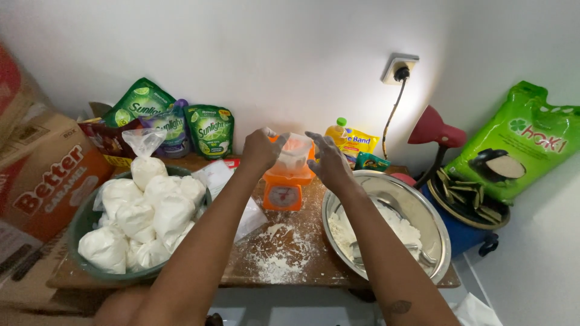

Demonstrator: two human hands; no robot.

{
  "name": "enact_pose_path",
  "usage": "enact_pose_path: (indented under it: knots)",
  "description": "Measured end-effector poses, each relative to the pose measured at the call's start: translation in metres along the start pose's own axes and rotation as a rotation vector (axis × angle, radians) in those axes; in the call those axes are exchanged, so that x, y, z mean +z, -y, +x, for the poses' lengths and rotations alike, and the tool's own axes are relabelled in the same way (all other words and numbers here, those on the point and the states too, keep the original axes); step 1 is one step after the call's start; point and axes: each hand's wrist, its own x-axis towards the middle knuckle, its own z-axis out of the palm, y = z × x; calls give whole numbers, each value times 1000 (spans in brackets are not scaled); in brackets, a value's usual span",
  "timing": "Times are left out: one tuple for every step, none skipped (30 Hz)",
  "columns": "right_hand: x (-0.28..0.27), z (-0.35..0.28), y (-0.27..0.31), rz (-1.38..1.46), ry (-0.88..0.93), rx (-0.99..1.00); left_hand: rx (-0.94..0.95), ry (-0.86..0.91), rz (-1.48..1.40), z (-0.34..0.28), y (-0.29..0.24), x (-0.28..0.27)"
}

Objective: Measuring flour by scooping it from a large bowl into small plastic bags and weighing each bag on a scale.

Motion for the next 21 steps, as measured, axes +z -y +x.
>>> enact_pose_path:
  knots:
    - [0, 0, -1, 0, -2, 0, 2, 0, 0, 2, 3, -1]
    - [0, -1, -3, 6, 1, -3, 10, -7, -32, 3, 7, -3]
    - [0, -1, -5, 12, 4, -5, 17, -14, -65, 5, 10, -4]
    - [-1, -3, -3, 12, 3, -6, 18, -15, -65, 2, 13, -3]
    - [-2, -4, -2, 33, 13, 4, 22, -9, -87, 0, 15, -2]
    - [-4, -6, -1, 55, 23, 13, 26, -2, -110, -2, 18, -1]
    - [-4, -8, 0, 54, 23, 12, 26, -3, -110, -9, 14, -4]
    - [-5, -9, 1, 57, 30, 21, 24, -3, -115, -15, 10, -8]
    - [-6, -11, 2, 59, 37, 29, 21, -2, -119, -22, 6, -12]
    - [-6, -10, 1, 58, 37, 28, 22, -3, -120, -19, 9, -12]
    - [-5, -10, 0, 54, 41, 25, 25, -9, -99, -15, 13, -11]
    - [-4, -10, -2, 50, 44, 23, 28, -14, -78, -12, 16, -10]
    - [-4, -11, -4, 50, 43, 23, 29, -14, -78, -10, 19, -8]
    - [-4, -10, -6, 41, 51, 18, 25, -20, -75, -8, 20, -7]
    - [-5, -10, -7, 33, 58, 13, 21, -26, -73, -6, 21, -6]
    - [-6, -10, -6, 32, 56, 11, 22, -28, -73, -8, 19, -8]
    - [-6, -11, -4, 46, 53, 28, 16, -27, -51, -10, 17, -10]
    - [-8, -11, -3, 59, 48, 44, 11, -26, -29, -11, 15, -12]
    - [-8, -11, -3, 58, 46, 42, 13, -28, -30, -12, 15, -12]
    - [-8, -12, -3, 56, 45, 48, 24, -43, -40, -13, 16, -13]
    - [-9, -12, -4, 54, 44, 54, 34, -57, -50, -14, 16, -13]
